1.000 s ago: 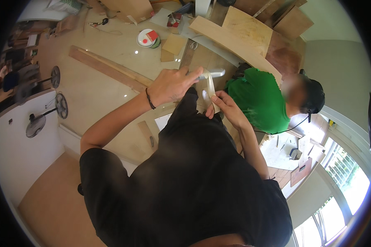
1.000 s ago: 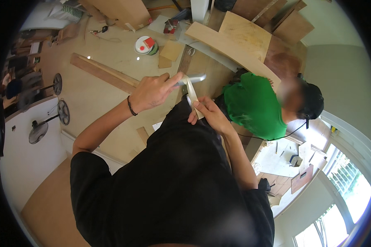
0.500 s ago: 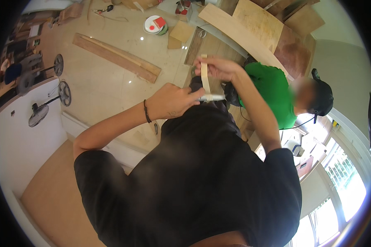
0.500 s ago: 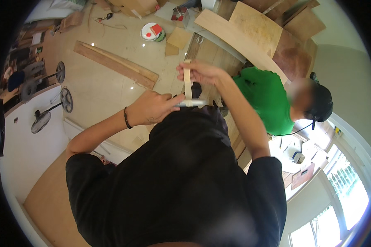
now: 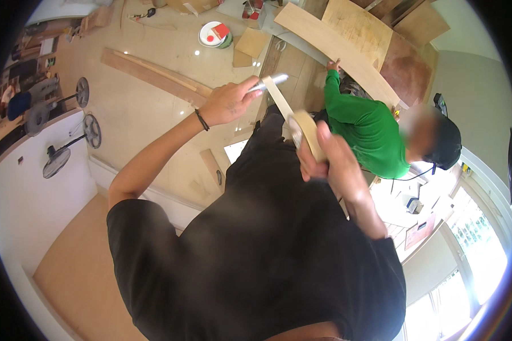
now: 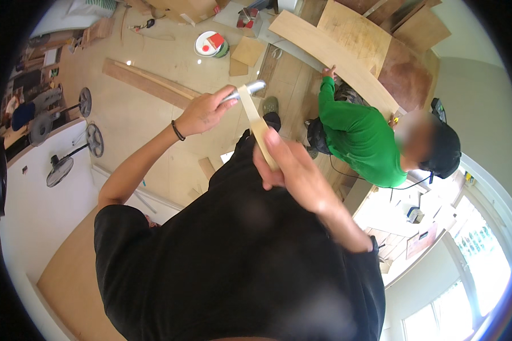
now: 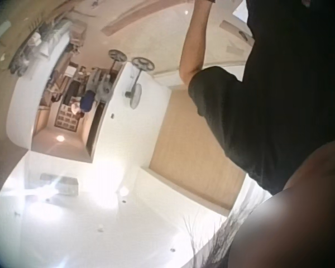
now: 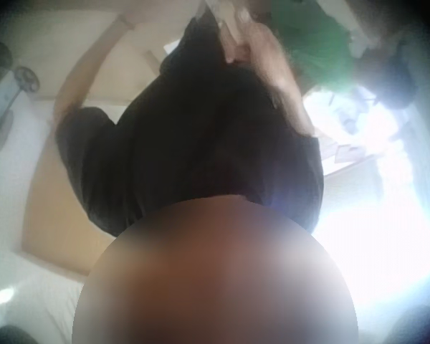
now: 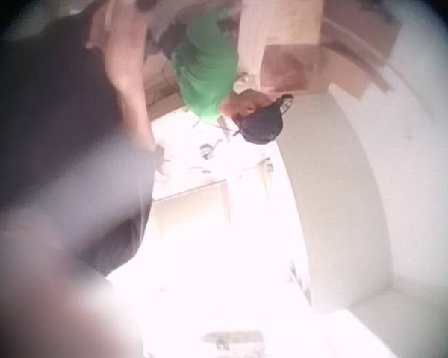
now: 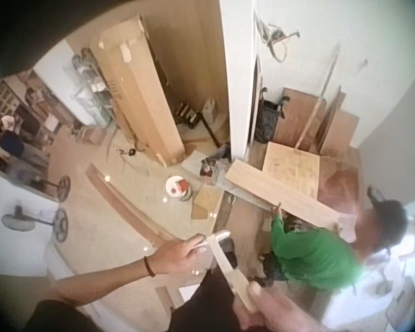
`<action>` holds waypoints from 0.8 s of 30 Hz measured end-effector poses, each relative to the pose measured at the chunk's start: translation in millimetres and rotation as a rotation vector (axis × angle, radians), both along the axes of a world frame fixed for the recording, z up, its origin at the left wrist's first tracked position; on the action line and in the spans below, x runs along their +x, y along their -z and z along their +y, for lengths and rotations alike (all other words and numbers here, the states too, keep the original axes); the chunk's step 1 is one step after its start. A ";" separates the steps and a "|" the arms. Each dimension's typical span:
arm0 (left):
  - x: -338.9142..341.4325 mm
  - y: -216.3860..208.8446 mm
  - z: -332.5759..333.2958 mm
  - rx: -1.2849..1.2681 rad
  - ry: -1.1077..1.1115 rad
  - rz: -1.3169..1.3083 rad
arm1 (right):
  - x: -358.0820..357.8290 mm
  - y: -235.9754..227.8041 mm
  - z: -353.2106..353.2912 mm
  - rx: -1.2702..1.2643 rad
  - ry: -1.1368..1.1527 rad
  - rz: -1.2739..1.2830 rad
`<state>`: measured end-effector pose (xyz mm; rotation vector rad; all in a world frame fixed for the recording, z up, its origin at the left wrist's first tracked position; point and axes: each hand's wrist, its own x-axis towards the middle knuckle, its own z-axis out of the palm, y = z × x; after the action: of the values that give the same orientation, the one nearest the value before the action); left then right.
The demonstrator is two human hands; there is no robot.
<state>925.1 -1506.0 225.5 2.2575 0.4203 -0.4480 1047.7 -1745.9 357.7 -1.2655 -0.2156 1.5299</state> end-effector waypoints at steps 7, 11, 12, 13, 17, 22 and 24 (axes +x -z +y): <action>43.2 -32.9 18.6 -0.036 -0.013 0.035 | -8.5 68.7 -19.8 -0.095 0.167 0.041; 63.1 -37.8 22.2 -0.019 -0.001 -0.098 | 9.4 93.3 -15.9 -0.136 0.155 0.048; 65.6 -38.8 25.0 0.010 -0.001 -0.082 | 14.9 94.0 -16.9 -0.148 0.097 0.030; 67.3 -39.6 28.9 0.039 -0.001 -0.072 | 14.5 96.1 -14.6 -0.174 0.072 -0.169; 67.9 -46.2 30.3 0.058 -0.031 -0.085 | 8.3 100.9 -21.4 -0.195 0.225 -0.249; 81.9 -68.1 14.6 -0.098 0.006 -0.158 | 13.3 144.5 -17.4 -0.283 0.304 -0.194; 84.1 -82.5 8.7 -0.142 0.076 -0.185 | 18.0 161.4 -15.0 -0.181 0.295 -0.170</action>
<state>1009.3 -1497.3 307.9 2.1588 0.2021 -0.2943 1065.7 -1761.0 196.2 -1.5000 0.0028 1.2107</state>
